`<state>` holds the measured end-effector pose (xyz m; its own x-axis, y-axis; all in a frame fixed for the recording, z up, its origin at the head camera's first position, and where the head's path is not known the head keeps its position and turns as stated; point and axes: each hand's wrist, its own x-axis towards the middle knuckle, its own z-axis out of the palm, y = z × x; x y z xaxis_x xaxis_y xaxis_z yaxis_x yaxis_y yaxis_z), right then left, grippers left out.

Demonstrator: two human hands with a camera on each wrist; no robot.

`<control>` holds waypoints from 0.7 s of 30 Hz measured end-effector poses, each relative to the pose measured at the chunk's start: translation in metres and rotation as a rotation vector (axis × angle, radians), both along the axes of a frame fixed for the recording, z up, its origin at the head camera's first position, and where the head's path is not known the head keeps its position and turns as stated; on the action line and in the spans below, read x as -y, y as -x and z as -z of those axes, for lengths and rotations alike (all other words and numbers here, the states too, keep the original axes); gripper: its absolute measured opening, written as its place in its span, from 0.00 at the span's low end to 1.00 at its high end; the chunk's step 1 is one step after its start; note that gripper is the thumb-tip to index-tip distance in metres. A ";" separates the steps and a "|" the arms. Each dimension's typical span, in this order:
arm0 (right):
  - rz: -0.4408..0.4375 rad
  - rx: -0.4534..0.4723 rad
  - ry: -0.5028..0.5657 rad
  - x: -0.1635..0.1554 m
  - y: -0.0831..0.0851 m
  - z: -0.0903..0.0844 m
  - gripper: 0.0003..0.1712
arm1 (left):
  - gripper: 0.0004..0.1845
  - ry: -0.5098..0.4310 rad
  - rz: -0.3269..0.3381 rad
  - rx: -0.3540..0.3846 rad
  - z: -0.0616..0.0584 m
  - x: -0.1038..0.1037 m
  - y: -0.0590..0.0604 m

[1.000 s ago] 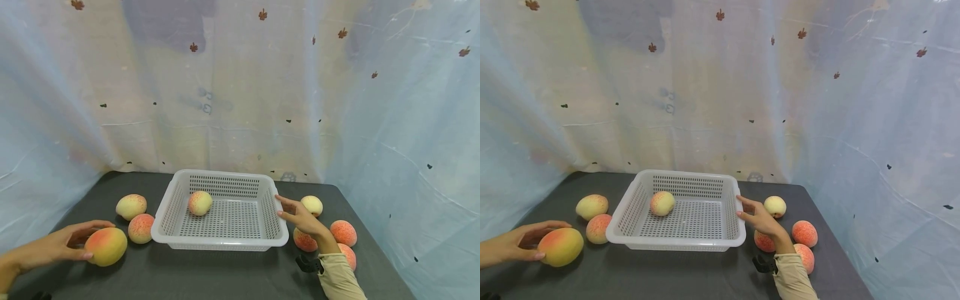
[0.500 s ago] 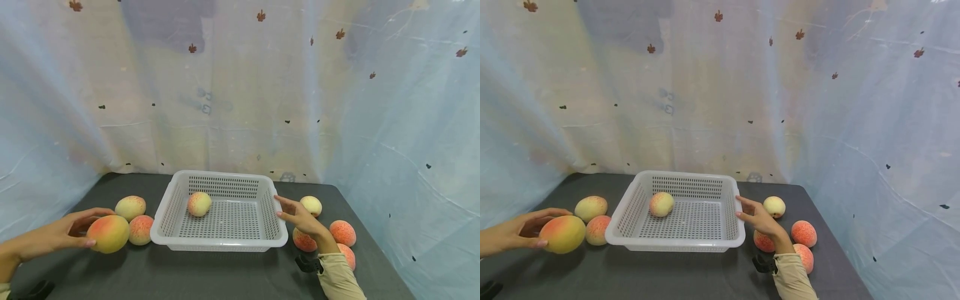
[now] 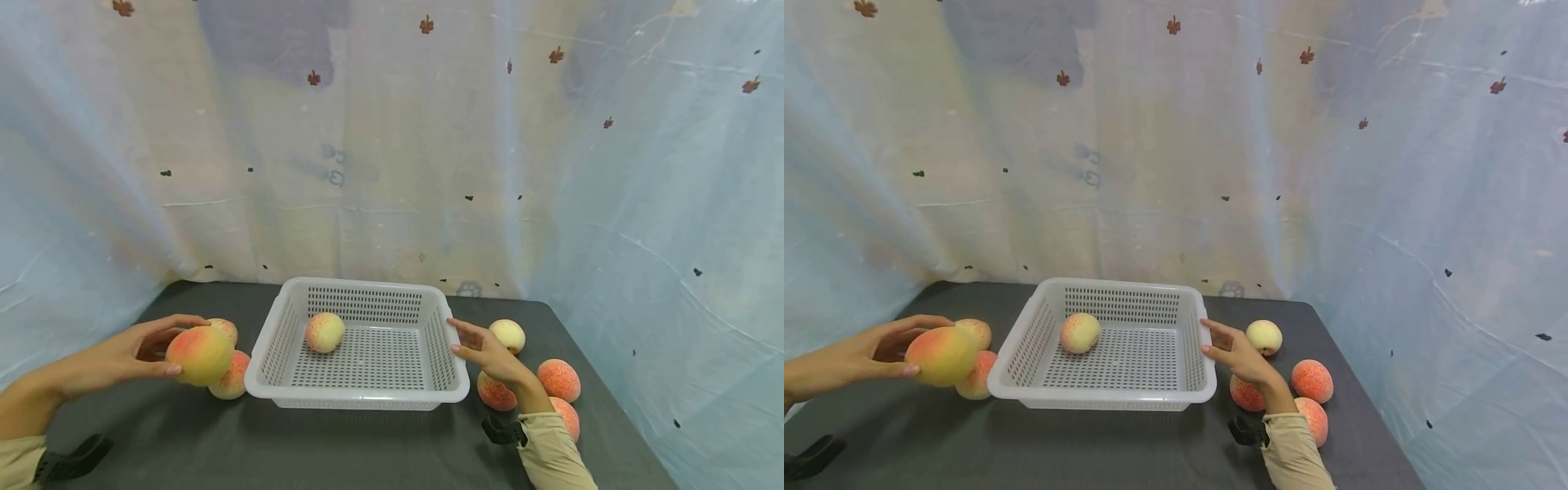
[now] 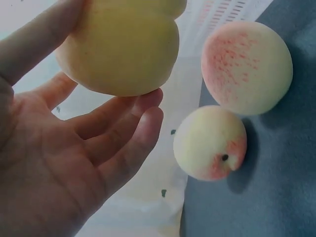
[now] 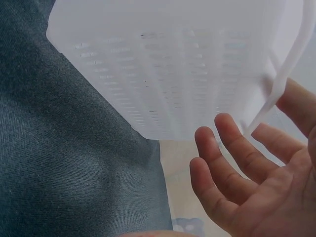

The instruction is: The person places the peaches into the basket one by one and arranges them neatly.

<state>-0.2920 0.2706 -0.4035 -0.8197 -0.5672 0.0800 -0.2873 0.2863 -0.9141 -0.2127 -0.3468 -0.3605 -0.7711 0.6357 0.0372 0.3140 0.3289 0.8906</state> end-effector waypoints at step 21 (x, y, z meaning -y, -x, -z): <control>-0.007 0.016 0.002 -0.001 0.000 -0.001 0.40 | 0.31 0.021 0.018 -0.039 -0.021 -0.038 0.015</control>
